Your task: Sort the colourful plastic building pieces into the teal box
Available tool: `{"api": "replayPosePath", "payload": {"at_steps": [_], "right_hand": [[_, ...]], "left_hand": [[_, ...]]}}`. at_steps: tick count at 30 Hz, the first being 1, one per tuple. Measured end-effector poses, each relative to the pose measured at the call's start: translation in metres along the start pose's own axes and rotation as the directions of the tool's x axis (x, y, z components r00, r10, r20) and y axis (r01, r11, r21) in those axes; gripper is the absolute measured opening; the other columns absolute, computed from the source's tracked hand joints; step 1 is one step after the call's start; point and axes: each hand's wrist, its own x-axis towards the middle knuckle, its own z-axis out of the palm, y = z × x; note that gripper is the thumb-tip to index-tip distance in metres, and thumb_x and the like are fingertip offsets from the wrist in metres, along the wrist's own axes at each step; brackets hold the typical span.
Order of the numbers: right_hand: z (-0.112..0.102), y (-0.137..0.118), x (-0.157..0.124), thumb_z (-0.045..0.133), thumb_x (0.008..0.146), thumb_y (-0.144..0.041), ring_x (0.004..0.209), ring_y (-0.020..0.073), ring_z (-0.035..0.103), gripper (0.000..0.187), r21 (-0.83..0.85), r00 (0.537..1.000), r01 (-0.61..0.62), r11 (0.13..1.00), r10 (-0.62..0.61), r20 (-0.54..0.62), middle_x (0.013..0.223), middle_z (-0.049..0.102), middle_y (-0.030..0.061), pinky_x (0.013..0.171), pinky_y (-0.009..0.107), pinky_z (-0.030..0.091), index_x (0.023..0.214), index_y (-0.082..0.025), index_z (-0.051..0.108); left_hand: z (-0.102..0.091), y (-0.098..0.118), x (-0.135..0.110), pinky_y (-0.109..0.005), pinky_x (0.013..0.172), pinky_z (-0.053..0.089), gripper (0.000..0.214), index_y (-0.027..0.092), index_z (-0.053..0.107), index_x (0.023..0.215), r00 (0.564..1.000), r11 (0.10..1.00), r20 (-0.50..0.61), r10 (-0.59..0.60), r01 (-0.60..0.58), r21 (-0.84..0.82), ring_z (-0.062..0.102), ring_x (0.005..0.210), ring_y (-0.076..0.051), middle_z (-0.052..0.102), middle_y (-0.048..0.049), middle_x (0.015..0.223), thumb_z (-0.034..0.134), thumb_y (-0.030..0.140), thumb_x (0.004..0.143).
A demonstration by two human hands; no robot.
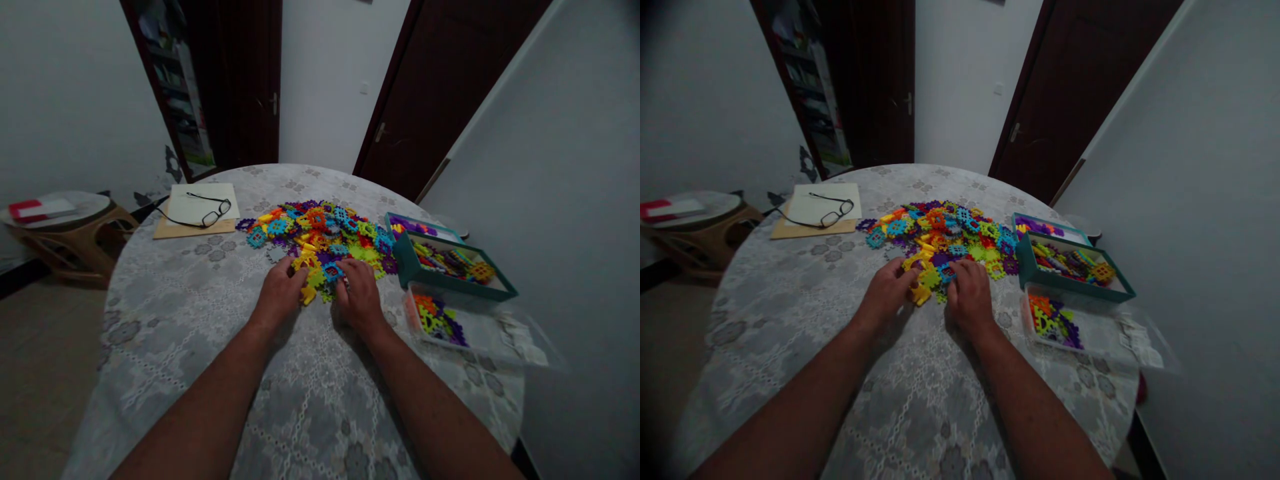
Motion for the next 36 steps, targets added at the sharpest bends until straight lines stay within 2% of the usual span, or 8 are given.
{"api": "replayPosePath", "payload": {"at_steps": [4, 10, 13, 16, 19, 24, 30, 36], "right_hand": [[0.005, 0.006, -0.004, 0.064, 0.097, -0.021, 0.141, 0.0352, 0.051, 0.039, -0.24, 0.991, 0.055, 0.969, -0.023, 0.135, 0.143, 0.066, 0.0173, 0.12, 0.055, 0.039, 0.135, -0.02, 0.073], [0.006, 0.011, -0.001, 0.058, 0.101, -0.022, 0.124, 0.032, 0.06, 0.023, -0.226, 0.992, -0.008, 0.974, 0.035, 0.117, 0.126, 0.073, 0.0161, 0.112, 0.049, 0.042, 0.115, -0.018, 0.075], [-0.001, 0.016, 0.007, 0.054, 0.103, -0.03, 0.109, 0.0287, 0.064, 0.025, -0.067, 0.991, -0.132, 0.989, 0.131, -0.024, 0.111, 0.074, 0.0136, 0.104, 0.044, 0.047, 0.108, -0.018, 0.075], [-0.006, 0.016, 0.013, 0.059, 0.101, -0.043, 0.092, 0.0237, 0.065, 0.028, 0.209, 0.932, -0.309, 0.928, 0.339, -0.124, 0.098, 0.072, 0.0066, 0.09, 0.038, 0.052, 0.106, -0.019, 0.074], [-0.004, 0.009, 0.014, 0.07, 0.094, -0.048, 0.077, 0.018, 0.062, 0.036, 0.503, 0.875, -0.388, 0.773, 0.48, -0.062, 0.087, 0.067, -0.0009, 0.075, 0.032, 0.052, 0.118, -0.021, 0.072], [0.008, -0.009, 0.005, 0.077, 0.089, -0.046, 0.065, 0.014, 0.059, 0.04, 0.681, 0.888, -0.415, 0.604, 0.432, 0.158, 0.085, 0.066, -0.0039, 0.06, 0.027, 0.05, 0.121, -0.024, 0.07], [0.012, -0.008, -0.001, 0.076, 0.091, -0.046, 0.08, 0.0187, 0.069, 0.041, 0.589, 0.899, -0.43, 0.684, 0.383, 0.211, 0.095, 0.075, 0.0016, 0.073, 0.031, 0.057, 0.125, -0.023, 0.076], [-0.003, 0.0, 0.002, 0.059, 0.104, -0.039, 0.104, 0.0253, 0.072, 0.034, 0.295, 0.966, -0.257, 0.92, 0.236, 0.105, 0.118, 0.077, 0.0095, 0.095, 0.04, 0.057, 0.13, -0.023, 0.076]], "left_hand": [[0.0, -0.002, 0.003, -0.027, 0.052, 0.055, 0.023, 0.023, 0.057, 0.093, 0.984, 0.966, 0.013, -0.179, 0.179, -0.188, 0.071, 0.063, -0.019, 0.071, -0.0041, 0.081, 0.07, 0.042, 0.091], [0.006, 0.003, -0.003, -0.026, 0.054, 0.058, 0.023, 0.022, 0.059, 0.103, 0.972, 0.937, 0.092, -0.216, 0.232, -0.259, 0.073, 0.062, -0.017, 0.072, -0.004, 0.083, 0.071, 0.039, 0.094], [0.006, 0.004, -0.003, -0.025, 0.054, 0.058, 0.021, 0.02, 0.059, 0.1, 0.977, 0.94, 0.086, -0.194, 0.211, -0.267, 0.076, 0.07, -0.019, 0.072, -0.0059, 0.087, 0.071, 0.036, 0.094], [0.005, 0.0, -0.001, -0.025, 0.054, 0.058, 0.02, 0.02, 0.06, 0.098, 0.98, 0.946, 0.091, -0.177, 0.195, -0.259, 0.077, 0.072, -0.02, 0.073, -0.0074, 0.089, 0.072, 0.036, 0.094], [0.005, -0.003, 0.0, -0.025, 0.053, 0.057, 0.02, 0.02, 0.062, 0.1, 0.979, 0.956, 0.123, -0.163, 0.187, -0.225, 0.074, 0.064, -0.017, 0.075, -0.0068, 0.085, 0.072, 0.037, 0.095], [0.005, 0.0, -0.003, -0.026, 0.054, 0.059, 0.022, 0.018, 0.068, 0.109, 0.958, 0.965, 0.262, -0.116, 0.171, -0.2, 0.077, 0.073, -0.019, 0.079, -0.0119, 0.1, 0.071, 0.036, 0.095], [0.006, -0.001, -0.003, -0.028, 0.057, 0.061, 0.03, 0.017, 0.072, 0.107, 0.929, 0.959, 0.359, -0.085, 0.174, -0.224, 0.077, 0.08, -0.022, 0.078, -0.0123, 0.101, 0.079, 0.04, 0.089], [0.003, 0.005, -0.007, -0.026, 0.053, 0.054, 0.032, 0.021, 0.068, 0.112, 0.965, 0.977, 0.253, -0.068, 0.116, -0.179, 0.076, 0.078, -0.021, 0.079, -0.0101, 0.098, 0.072, 0.045, 0.092]]}}
